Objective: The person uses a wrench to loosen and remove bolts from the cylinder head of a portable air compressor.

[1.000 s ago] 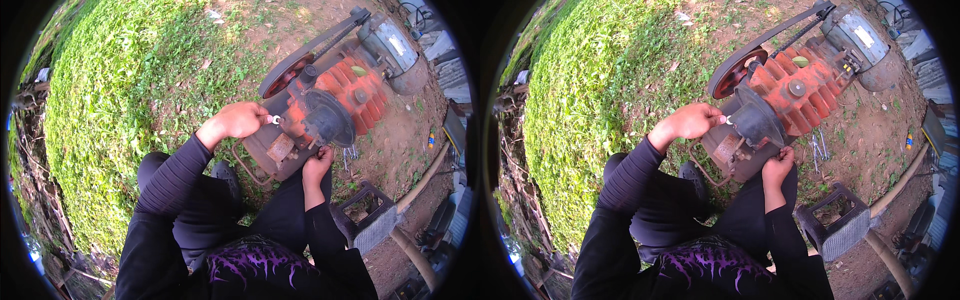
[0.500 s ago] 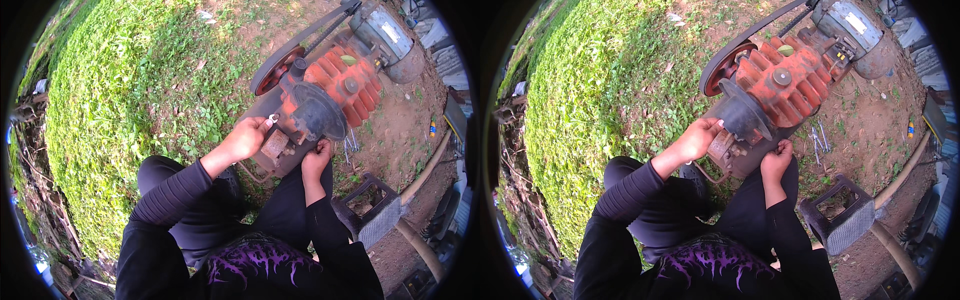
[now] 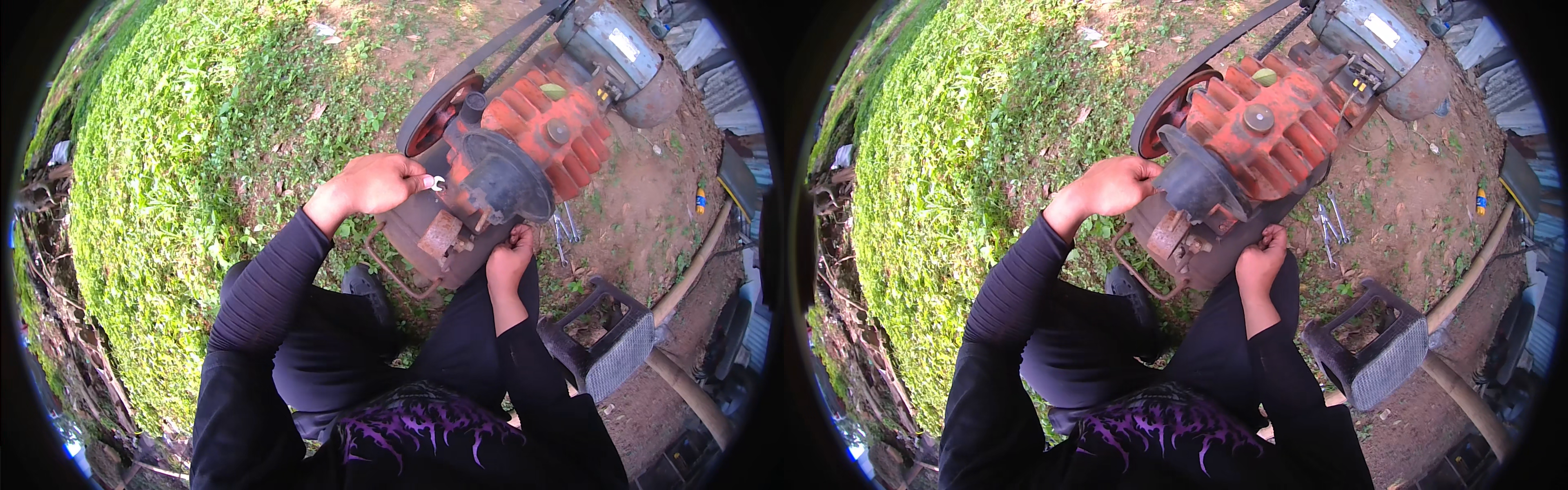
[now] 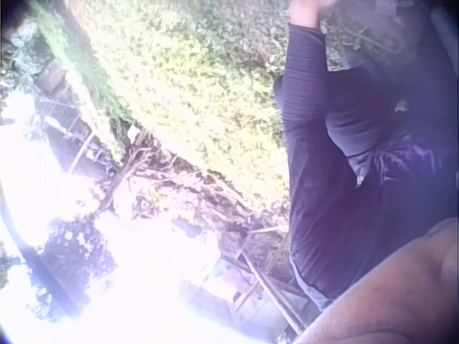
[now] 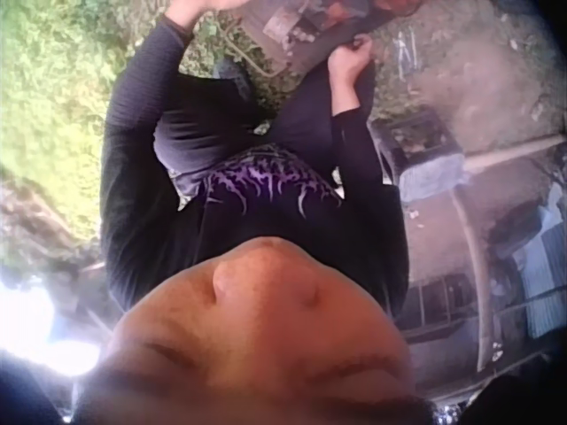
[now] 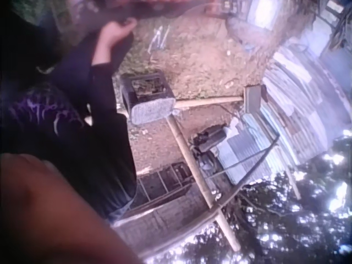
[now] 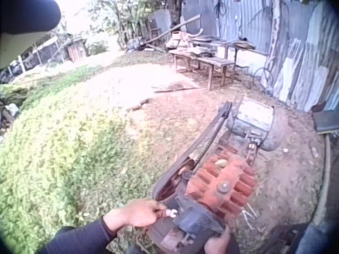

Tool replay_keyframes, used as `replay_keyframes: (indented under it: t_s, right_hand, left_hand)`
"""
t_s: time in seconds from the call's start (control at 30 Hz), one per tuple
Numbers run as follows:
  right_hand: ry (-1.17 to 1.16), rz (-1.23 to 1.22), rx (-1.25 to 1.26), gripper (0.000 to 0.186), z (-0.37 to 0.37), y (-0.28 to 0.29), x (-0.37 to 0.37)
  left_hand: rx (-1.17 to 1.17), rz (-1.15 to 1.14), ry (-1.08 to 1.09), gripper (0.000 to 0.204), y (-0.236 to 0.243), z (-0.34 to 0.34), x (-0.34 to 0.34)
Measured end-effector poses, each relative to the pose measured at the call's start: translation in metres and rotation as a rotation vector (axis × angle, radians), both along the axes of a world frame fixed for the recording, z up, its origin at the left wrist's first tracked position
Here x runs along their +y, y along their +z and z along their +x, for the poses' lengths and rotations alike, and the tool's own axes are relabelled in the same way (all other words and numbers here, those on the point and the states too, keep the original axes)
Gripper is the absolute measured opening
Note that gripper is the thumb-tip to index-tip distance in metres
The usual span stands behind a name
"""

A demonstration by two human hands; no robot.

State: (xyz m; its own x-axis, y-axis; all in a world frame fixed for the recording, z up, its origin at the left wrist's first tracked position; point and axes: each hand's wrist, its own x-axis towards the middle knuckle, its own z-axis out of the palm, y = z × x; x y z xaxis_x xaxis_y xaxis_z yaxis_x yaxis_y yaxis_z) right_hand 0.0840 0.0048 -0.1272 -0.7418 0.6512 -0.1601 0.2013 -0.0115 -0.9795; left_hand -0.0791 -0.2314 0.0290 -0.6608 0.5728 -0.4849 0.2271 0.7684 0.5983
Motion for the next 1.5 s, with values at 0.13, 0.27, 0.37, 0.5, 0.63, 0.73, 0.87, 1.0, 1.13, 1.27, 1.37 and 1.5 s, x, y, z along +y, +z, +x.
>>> replay_keyframes:
  t_s: [0.13,0.27,0.37,0.5,0.63,0.73,0.87,1.0,1.13,1.27,1.37,1.5]
  right_hand:
    - [0.010,0.032,-0.020,0.030,0.001,0.002,0.000]
    - [0.004,0.062,-0.045,0.030,0.000,0.006,-0.001]
    - [0.011,0.032,-0.008,0.029,0.000,0.005,-0.001]
    - [0.021,0.076,-0.026,0.029,0.000,0.010,-0.001]
    - [0.018,0.115,-0.028,0.028,0.000,0.007,0.000]
    - [0.007,0.079,-0.013,0.028,0.000,0.005,0.000]
    - [-0.012,0.077,-0.021,0.028,-0.002,0.004,-0.002]
    - [-0.013,-0.013,-0.007,0.028,0.001,-0.004,0.003]
    - [0.006,0.028,-0.011,0.028,-0.001,0.007,-0.001]
    - [0.014,0.061,-0.031,0.028,0.000,0.011,-0.002]
    - [0.018,0.120,-0.037,0.028,-0.001,0.009,-0.002]
    - [0.010,0.116,-0.015,0.028,0.000,0.003,0.000]
  left_hand:
    - [-0.014,-0.011,-0.083,0.043,0.002,-0.008,-0.002]
    - [0.005,0.005,-0.081,0.043,-0.002,-0.007,-0.002]
    - [-0.105,-0.056,-0.041,0.030,0.004,-0.010,0.002]
    - [-0.011,-0.063,-0.026,0.029,0.007,0.002,0.012]
    - [-0.043,0.077,0.008,0.032,-0.007,0.008,0.009]
    - [-0.199,0.183,0.263,0.039,-0.010,0.031,0.015]
    - [-0.375,0.734,0.868,0.031,-0.058,0.101,0.038]
    - [-0.439,0.583,0.832,0.022,-0.040,0.093,0.019]
    - [-0.409,0.575,0.603,0.012,-0.023,0.049,-0.016]
    - [-0.295,0.443,0.469,0.011,-0.019,0.026,-0.024]
    - [-0.262,0.445,0.427,0.013,-0.016,0.024,-0.020]
    - [-0.349,0.413,0.401,0.014,-0.015,0.015,-0.016]
